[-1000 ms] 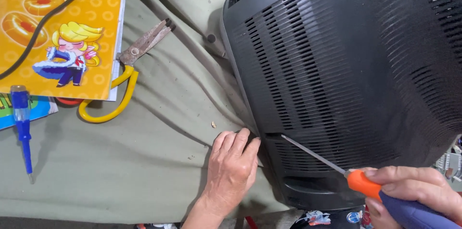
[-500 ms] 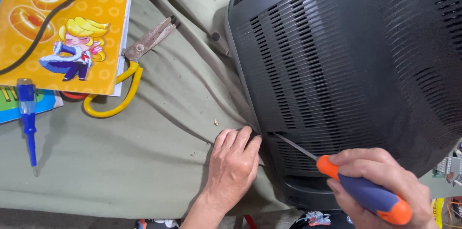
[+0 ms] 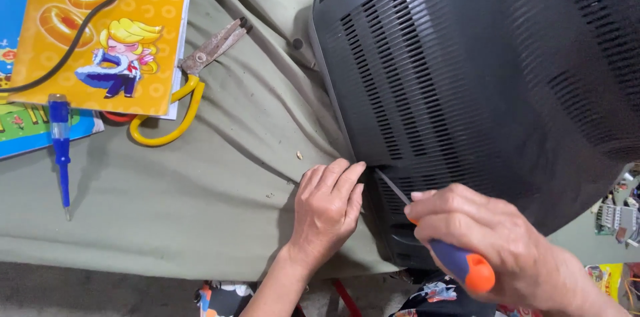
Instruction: The person uses a screwdriver to pry open the casing of a CRT television. They work on the side and back of the device, attempting to release clips and separate the plastic shell.
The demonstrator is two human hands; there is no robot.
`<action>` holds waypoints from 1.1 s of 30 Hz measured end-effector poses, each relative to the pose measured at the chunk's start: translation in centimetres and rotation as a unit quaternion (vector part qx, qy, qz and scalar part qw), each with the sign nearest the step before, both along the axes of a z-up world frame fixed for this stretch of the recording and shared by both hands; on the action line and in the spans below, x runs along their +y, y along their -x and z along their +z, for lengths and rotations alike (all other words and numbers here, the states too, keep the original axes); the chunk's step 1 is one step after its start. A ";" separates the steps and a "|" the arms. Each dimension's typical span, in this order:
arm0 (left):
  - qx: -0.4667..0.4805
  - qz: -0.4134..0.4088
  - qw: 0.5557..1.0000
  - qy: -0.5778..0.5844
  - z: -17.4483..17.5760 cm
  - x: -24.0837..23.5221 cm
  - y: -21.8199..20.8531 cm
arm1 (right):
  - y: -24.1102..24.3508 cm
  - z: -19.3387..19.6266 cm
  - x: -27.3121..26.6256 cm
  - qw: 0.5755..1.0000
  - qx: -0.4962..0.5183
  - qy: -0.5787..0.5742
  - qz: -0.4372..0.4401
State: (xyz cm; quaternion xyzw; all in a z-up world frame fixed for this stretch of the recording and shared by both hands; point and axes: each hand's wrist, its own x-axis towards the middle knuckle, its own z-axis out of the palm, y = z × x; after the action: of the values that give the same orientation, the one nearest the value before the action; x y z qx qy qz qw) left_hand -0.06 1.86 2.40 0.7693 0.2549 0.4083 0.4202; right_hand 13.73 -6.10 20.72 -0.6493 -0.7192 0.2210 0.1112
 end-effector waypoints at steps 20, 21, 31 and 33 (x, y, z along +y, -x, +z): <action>-0.102 -0.033 0.990 0.090 0.2 -0.6 -1.8 | 1.2 1.2 1.9 0.996 0.045 -0.076 0.015; -0.065 -0.014 0.994 0.089 -0.1 -0.9 -1.8 | 1.5 1.2 1.1 0.989 0.053 -0.135 -0.006; -0.014 0.001 0.991 0.133 -2.4 -2.1 -2.6 | 3.2 -2.7 -11.6 0.970 -0.171 -0.079 -0.154; -0.050 0.009 0.993 0.110 -3.8 -2.3 -2.9 | 2.7 -5.2 -12.4 0.947 -0.314 -0.062 -0.038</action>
State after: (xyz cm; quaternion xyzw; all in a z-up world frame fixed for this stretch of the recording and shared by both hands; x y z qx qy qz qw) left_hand 2.88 -0.45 -1.40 0.6945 0.2836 0.4197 0.5109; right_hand 11.04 -18.55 15.49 -0.7045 -0.7047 -0.0430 -0.0721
